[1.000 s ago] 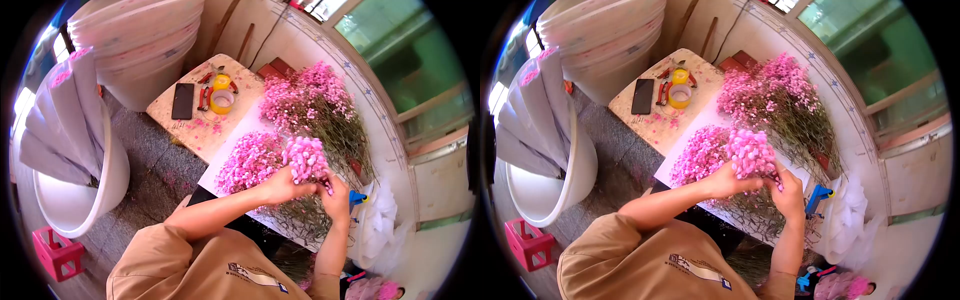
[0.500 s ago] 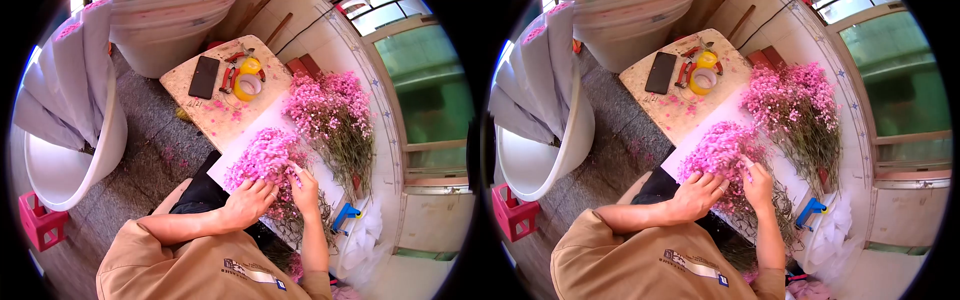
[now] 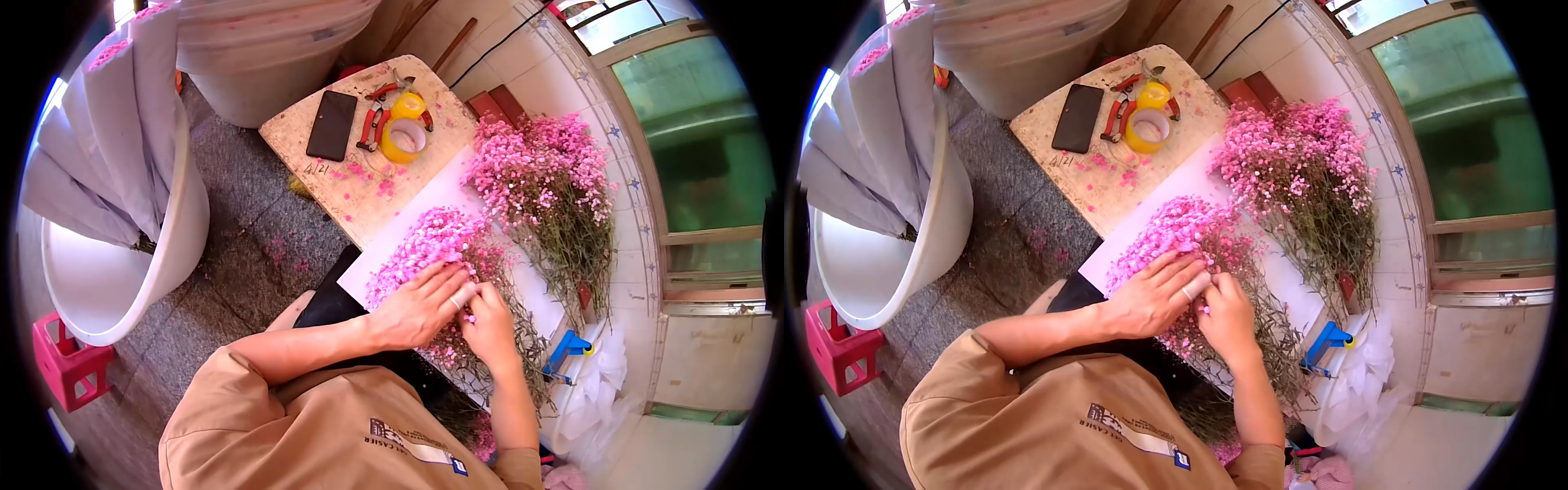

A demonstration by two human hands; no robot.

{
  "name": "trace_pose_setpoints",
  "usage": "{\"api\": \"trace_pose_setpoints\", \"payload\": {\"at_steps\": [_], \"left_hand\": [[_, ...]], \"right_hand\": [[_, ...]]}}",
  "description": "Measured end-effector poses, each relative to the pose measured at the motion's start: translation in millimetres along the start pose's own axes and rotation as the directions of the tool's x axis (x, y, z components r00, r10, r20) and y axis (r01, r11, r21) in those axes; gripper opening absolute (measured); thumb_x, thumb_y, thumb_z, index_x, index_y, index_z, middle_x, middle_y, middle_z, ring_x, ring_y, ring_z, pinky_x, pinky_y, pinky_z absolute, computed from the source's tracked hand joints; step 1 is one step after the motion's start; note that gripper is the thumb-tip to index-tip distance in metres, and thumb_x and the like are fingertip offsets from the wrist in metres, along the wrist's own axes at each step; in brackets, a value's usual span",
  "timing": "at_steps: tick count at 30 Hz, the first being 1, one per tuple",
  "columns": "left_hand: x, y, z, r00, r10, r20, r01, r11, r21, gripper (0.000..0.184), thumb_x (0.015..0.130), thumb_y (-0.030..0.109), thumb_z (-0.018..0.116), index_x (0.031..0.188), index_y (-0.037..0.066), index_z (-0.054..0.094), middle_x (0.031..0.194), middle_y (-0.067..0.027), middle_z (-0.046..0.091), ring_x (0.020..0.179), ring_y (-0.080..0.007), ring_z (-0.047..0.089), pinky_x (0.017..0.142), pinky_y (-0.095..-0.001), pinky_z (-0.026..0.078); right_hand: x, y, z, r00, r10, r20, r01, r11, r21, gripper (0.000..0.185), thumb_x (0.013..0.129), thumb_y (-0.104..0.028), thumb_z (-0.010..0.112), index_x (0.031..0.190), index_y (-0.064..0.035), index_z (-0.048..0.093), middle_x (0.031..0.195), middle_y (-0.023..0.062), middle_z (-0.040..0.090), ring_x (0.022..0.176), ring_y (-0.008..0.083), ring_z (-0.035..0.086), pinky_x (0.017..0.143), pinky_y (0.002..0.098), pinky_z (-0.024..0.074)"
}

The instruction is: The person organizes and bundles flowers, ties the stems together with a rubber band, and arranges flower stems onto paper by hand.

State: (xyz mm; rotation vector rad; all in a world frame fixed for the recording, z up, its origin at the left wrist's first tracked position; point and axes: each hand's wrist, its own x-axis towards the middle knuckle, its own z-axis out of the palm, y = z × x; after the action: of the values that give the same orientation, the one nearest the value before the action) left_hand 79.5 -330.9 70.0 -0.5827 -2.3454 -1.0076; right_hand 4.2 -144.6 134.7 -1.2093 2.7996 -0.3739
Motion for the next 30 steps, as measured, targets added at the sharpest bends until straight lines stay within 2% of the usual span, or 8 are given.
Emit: {"api": "trace_pose_setpoints", "payload": {"at_steps": [3,5,7,10,15,21,25,30], "left_hand": [[1.4,-6.6,7.2,0.999,-0.034,0.012,0.033,0.997,0.075,0.067,0.088,0.020,0.066,0.146,-0.003,0.044,0.143,-0.0255,0.053,0.133,-0.0367,0.053,0.117,-0.0502,0.034],[1.2,-16.6,19.3,1.000,0.006,0.008,-0.007,0.998,0.069,0.067,0.087,0.021,0.067,0.146,-0.003,0.045,0.139,-0.0245,0.056,0.129,-0.0369,0.056,0.114,-0.0500,0.038],[8.5,-29.7,27.3,0.999,0.047,-0.011,-0.046,0.997,0.069,0.064,0.086,0.020,0.068,0.142,-0.004,0.049,0.135,-0.0229,0.059,0.125,-0.0366,0.058,0.111,-0.0493,0.041],[33.5,-47.7,35.6,0.980,0.189,-0.060,-0.185,0.980,0.068,0.054,0.085,0.021,0.068,0.132,-0.002,0.056,0.128,-0.0195,0.062,0.121,-0.0354,0.060,0.108,-0.0478,0.043],[57.9,-52.8,39.4,0.969,0.239,0.062,-0.243,0.968,0.066,0.050,0.085,0.021,0.066,0.130,0.000,0.059,0.131,-0.0181,0.061,0.125,-0.0334,0.056,0.109,-0.0465,0.042],[36.7,-10.5,8.0,0.981,0.114,0.154,-0.132,0.985,0.112,0.049,0.088,0.023,0.064,0.131,-0.001,0.059,0.136,-0.0180,0.059,0.131,-0.0326,0.053,0.114,-0.0476,0.037],[38.7,8.9,3.2,0.995,0.022,0.100,-0.034,0.992,0.118,0.055,0.088,0.022,0.069,0.137,0.002,0.056,0.141,-0.0156,0.056,0.134,-0.0320,0.051,0.117,-0.0487,0.035],[57.9,20.8,10.1,0.998,0.054,0.030,-0.058,0.990,0.127,0.053,0.090,0.025,0.067,0.137,0.002,0.055,0.143,-0.0170,0.055,0.137,-0.0335,0.048,0.121,-0.0513,0.030]], "right_hand": [[1.6,-15.0,-57.5,0.969,0.101,0.224,-0.148,0.967,0.206,0.066,0.082,-0.020,0.081,0.142,-0.0060,0.056,0.133,0.0182,0.060,0.115,0.0341,0.063,0.096,0.0401,0.0507],[-10.1,-9.5,-72.2,0.990,0.141,0.003,-0.140,0.983,0.122,0.077,0.082,-0.022,0.082,0.149,-0.0054,0.047,0.134,0.0188,0.060,0.117,0.0352,0.062,0.100,0.0414,0.0477],[-25.5,-2.3,-74.0,0.986,0.166,0.013,-0.167,0.982,0.084,0.098,0.080,-0.038,0.084,0.157,-0.0059,0.033,0.146,0.0221,0.051,0.133,0.0375,0.051,0.111,0.0475,0.0392],[-44.1,6.6,-42.5,0.937,0.195,0.290,-0.135,0.967,-0.214,0.124,0.071,-0.066,0.080,0.163,-0.0105,0.017,0.165,0.0223,0.022,0.153,0.0371,0.022,0.123,0.0583,0.0163],[-64.0,21.1,7.9,0.986,0.150,0.072,-0.128,0.962,-0.242,0.104,0.077,-0.053,0.080,0.158,-0.0116,0.031,0.158,0.0245,0.031,0.145,0.0407,0.034,0.115,0.0552,0.0281],[-76.5,21.8,-25.1,0.996,0.078,-0.046,-0.073,0.993,0.095,0.081,0.079,-0.055,0.078,0.144,-0.0119,0.056,0.149,0.0170,0.050,0.133,0.0368,0.049,0.109,0.0491,0.0362],[-68.5,25.7,-25.0,0.920,0.177,-0.350,-0.134,0.981,0.143,0.040,0.086,-0.010,0.075,0.126,-0.0072,0.069,0.118,0.0142,0.068,0.107,0.0328,0.064,0.092,0.0389,0.0511],[-68.3,38.5,-30.6,0.932,0.087,-0.351,-0.080,0.996,0.034,0.030,0.081,0.004,0.071,0.109,-0.0056,0.075,0.098,0.0115,0.067,0.089,0.0303,0.065,0.077,0.0382,0.0536]]}}
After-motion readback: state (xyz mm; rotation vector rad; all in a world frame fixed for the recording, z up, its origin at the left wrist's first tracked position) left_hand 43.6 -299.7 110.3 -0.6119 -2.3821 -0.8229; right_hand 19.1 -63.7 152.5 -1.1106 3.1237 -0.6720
